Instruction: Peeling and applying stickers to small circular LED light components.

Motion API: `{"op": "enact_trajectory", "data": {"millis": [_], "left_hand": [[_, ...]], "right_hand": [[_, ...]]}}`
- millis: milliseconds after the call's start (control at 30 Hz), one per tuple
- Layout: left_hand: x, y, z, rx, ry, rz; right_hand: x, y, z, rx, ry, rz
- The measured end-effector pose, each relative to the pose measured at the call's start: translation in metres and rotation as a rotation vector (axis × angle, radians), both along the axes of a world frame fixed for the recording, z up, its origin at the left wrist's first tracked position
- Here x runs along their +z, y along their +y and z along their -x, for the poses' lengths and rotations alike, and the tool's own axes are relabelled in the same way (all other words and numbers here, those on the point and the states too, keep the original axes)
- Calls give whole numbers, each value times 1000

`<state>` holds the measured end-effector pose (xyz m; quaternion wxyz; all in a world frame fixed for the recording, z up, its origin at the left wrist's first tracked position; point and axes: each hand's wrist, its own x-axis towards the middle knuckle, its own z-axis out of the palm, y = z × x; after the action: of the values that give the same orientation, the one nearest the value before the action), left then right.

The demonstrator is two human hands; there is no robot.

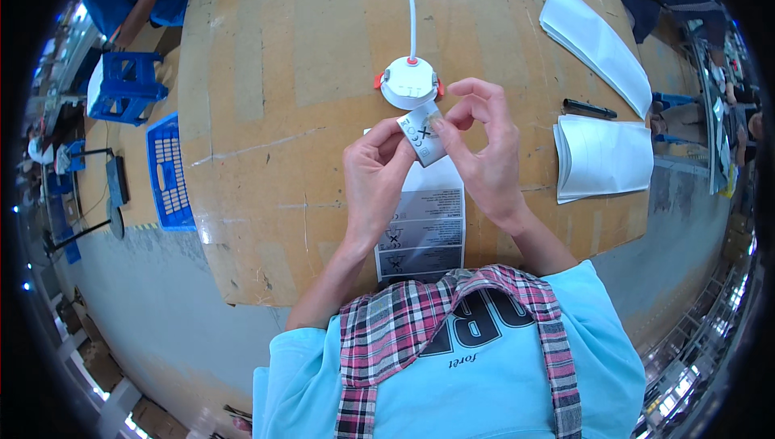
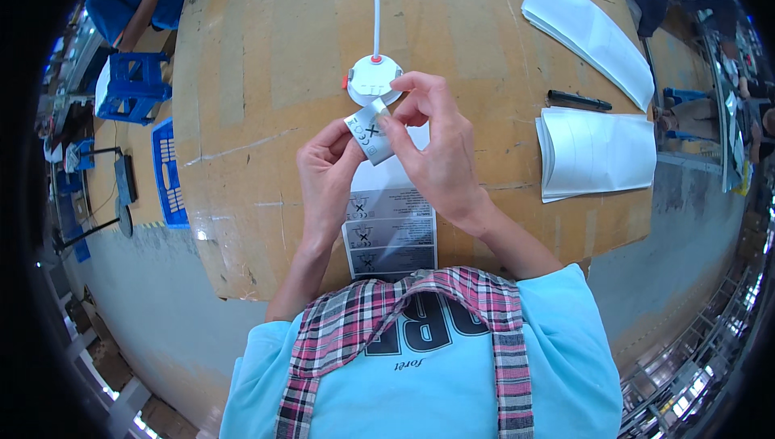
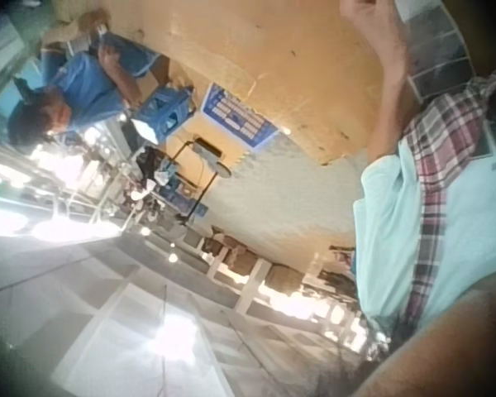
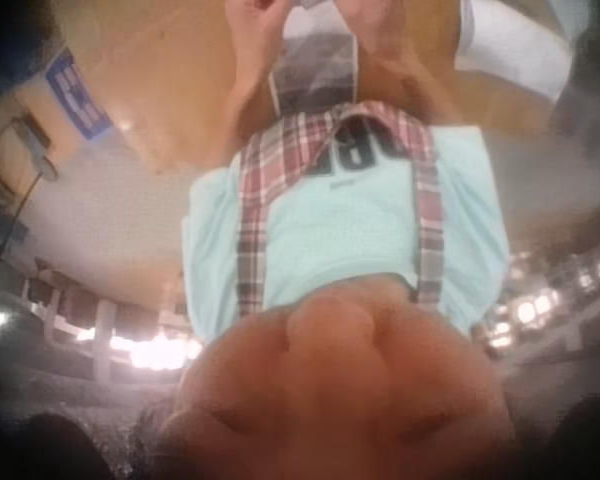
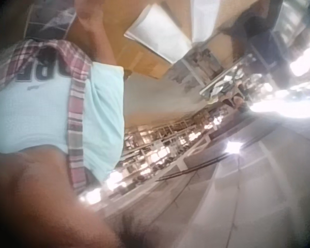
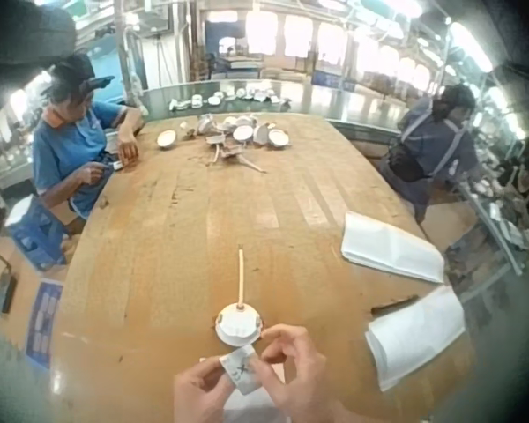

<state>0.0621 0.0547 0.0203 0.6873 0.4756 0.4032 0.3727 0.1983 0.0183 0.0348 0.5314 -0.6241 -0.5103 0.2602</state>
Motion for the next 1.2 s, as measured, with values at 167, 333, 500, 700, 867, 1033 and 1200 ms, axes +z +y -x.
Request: {"op": "enact_trajectory", "data": {"millis": [167,333,500,700,867,1033,1200], "left_hand": [[-4,1,0,3,7,6],[-5,0,-1,5,41,-23],[-10,1,-2,27,31,11],[-24,8,5,57,-11,69],[-17,9,6,98,-104,138],[-12,5,6,39,-15,66],[-7,3,3,57,-20,59]], "right_hand": [[0,0,-1,4,46,3],[-3,0,-3,5,79,-18],[-8,-1,-4,16,69,-6],[-5,-3,-1,45,-99,-388],[-8,-4,1,26,-27,-239],[-8,-3,2,13,55,-83],[-8,-2,2,13,58,-78]]}}
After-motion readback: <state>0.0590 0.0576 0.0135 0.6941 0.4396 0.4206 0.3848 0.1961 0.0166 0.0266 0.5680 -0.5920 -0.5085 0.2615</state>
